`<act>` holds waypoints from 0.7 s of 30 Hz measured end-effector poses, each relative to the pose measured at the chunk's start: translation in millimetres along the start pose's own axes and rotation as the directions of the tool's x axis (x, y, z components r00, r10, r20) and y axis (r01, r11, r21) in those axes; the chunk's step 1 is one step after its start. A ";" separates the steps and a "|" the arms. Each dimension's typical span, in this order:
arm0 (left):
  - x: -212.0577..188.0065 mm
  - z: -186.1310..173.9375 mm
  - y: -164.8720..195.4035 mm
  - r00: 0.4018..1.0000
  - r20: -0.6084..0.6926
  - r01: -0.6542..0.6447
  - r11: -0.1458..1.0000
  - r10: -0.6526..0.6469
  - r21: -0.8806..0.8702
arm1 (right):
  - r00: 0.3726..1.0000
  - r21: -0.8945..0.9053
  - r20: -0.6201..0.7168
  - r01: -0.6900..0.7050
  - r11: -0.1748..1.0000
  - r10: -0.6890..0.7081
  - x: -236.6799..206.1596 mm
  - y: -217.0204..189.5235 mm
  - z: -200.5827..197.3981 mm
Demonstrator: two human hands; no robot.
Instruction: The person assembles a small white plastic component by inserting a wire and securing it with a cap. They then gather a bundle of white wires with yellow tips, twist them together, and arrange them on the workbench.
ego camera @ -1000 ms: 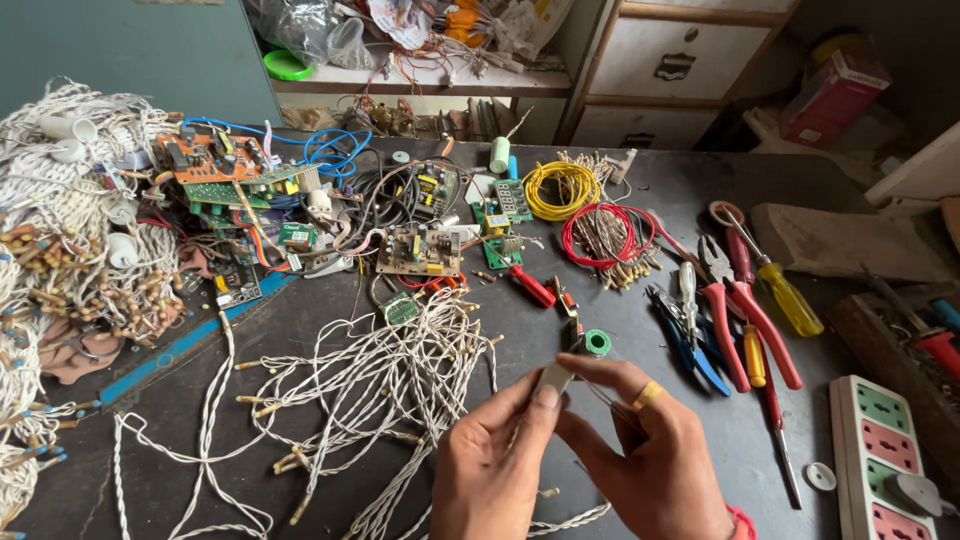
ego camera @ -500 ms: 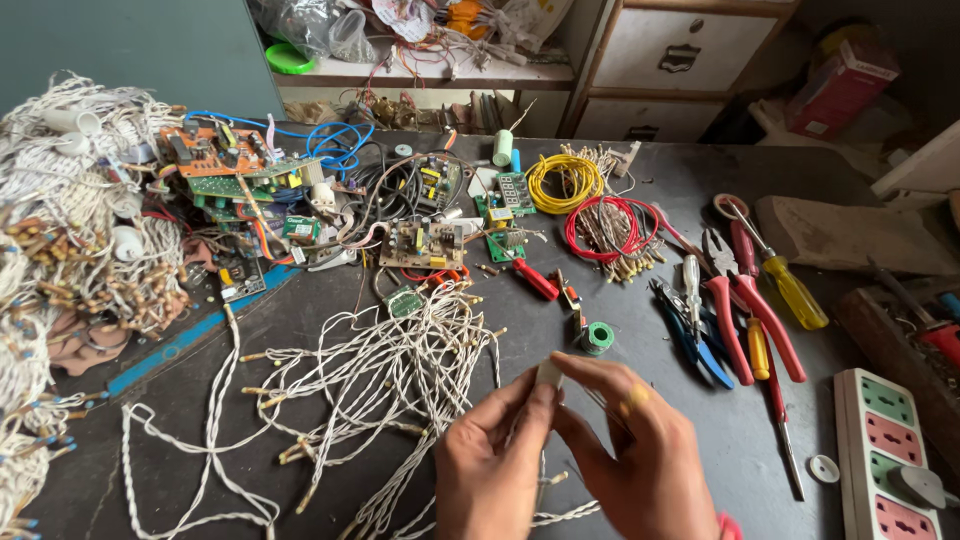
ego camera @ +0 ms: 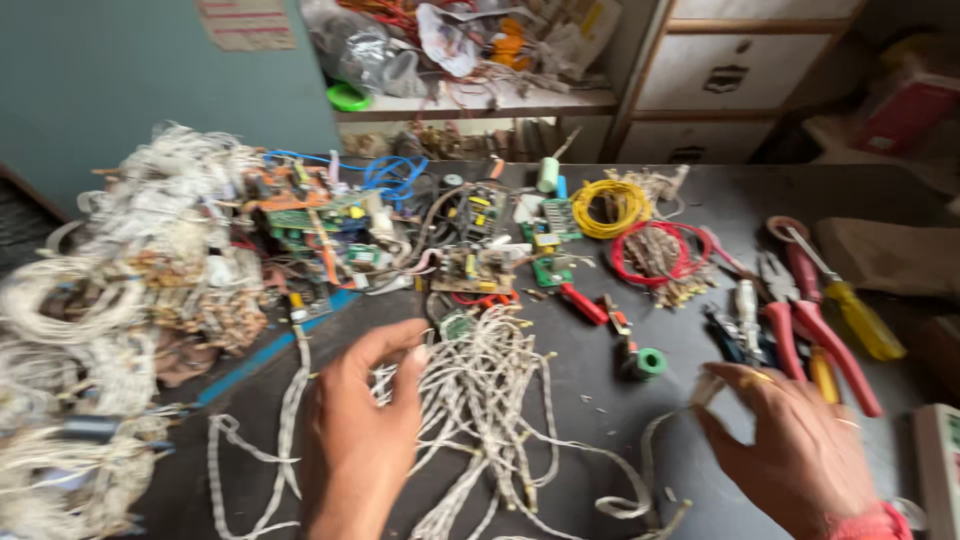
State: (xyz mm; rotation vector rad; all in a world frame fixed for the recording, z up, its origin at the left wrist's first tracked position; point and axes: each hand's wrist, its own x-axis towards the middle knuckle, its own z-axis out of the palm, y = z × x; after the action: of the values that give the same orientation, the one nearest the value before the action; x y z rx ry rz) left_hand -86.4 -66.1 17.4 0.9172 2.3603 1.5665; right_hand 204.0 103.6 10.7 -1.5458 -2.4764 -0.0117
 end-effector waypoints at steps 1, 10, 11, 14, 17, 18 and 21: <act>5.4 -9.7 -1.1 0.996 0.015 0.082 0.985 -0.085 0.152 | 0.975 -0.126 -0.184 0.106 0.986 -0.128 -3.1 7.3 13.4; 15.9 -48.6 -16.4 0.971 0.091 0.126 0.791 -0.223 0.599 | 0.697 0.215 0.331 0.601 0.770 -0.636 -41.4 -20.6 140.2; 14.0 -44.8 -20.7 0.969 0.135 0.078 0.770 -0.208 0.633 | 0.677 0.175 0.398 0.606 0.776 -0.619 -42.1 -21.0 137.6; 10.0 -40.2 -33.4 0.939 0.198 0.044 0.668 -0.282 0.743 | 0.700 -0.008 0.614 0.466 0.885 -0.364 -19.3 10.0 104.3; 12.9 -53.3 -43.6 0.932 0.129 0.137 0.658 -0.340 0.741 | 0.798 -0.266 0.602 0.190 0.945 0.009 2.7 48.2 68.8; 15.6 -59.1 -46.0 0.933 0.093 0.181 0.677 -0.347 0.713 | 0.839 -0.265 0.543 0.128 0.956 0.038 8.1 54.4 62.2; 20.9 -68.2 -49.6 0.922 0.083 0.217 0.683 -0.378 0.697 | 0.933 -0.097 0.359 0.050 0.994 -0.012 10.5 48.9 62.0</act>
State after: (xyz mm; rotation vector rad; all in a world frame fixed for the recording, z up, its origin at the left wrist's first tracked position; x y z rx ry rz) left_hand -153.7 -120.2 7.7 0.6902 2.7524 0.4150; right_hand 231.6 142.4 -53.1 -1.6800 -2.8207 0.1513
